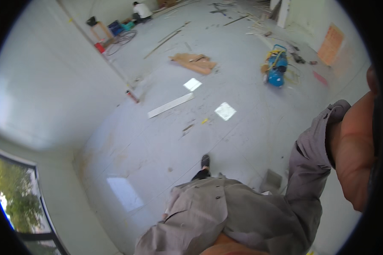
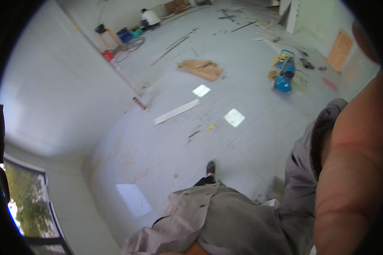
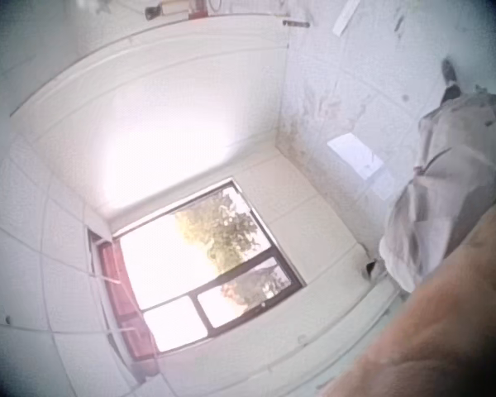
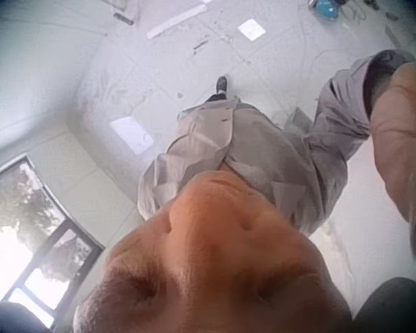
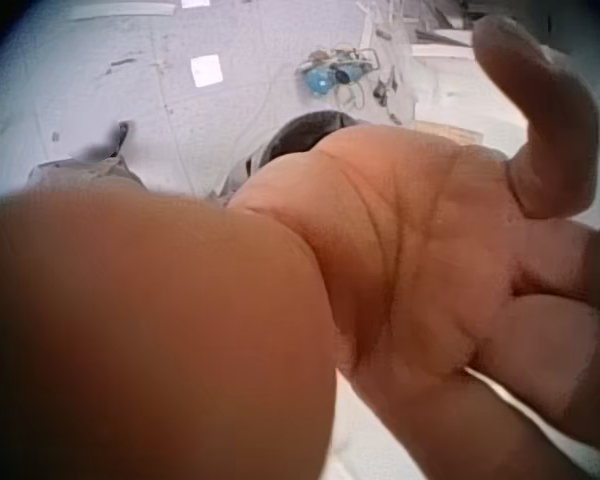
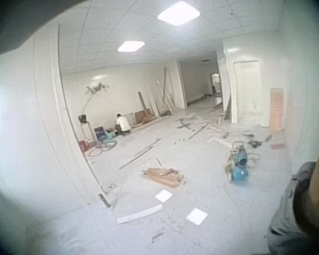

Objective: The person applies yellow tape to a window frame, measures the window opening with a tape measure, then retrieves and positions a long wooden frame piece against the wall. The person adjusts the frame piece and aligns it with the window opening.

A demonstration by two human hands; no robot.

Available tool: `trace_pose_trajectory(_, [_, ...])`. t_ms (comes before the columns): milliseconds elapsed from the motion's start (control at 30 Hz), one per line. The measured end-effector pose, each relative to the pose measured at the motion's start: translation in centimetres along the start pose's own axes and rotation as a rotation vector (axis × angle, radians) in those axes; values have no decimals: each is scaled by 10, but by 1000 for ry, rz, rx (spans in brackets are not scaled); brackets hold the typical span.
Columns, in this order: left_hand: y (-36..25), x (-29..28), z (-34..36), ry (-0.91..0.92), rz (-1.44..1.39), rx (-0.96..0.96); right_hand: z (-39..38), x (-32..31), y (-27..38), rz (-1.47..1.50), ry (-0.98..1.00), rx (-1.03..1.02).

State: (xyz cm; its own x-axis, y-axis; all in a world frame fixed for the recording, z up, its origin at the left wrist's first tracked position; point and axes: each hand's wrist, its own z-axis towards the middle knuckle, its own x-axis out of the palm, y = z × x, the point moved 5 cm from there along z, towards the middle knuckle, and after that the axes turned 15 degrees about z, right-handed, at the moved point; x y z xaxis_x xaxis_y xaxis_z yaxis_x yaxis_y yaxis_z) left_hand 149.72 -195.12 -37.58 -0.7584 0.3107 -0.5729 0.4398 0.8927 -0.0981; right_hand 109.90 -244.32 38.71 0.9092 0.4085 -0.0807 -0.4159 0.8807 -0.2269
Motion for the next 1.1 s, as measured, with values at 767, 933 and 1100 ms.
trace_pose_trajectory(767, [-662, -385, 363, -53, 127, 166, -167, -271, -631, -360, 148, 48])
trace_pose_trajectory(933, [-774, -406, 398, -11, 108, 112, -208, -300, -791, -358, 180, 56])
trace_pose_trajectory(1100, [-933, -484, 485, -44, 45, 170, -282, -355, -939, -545, 197, 333])
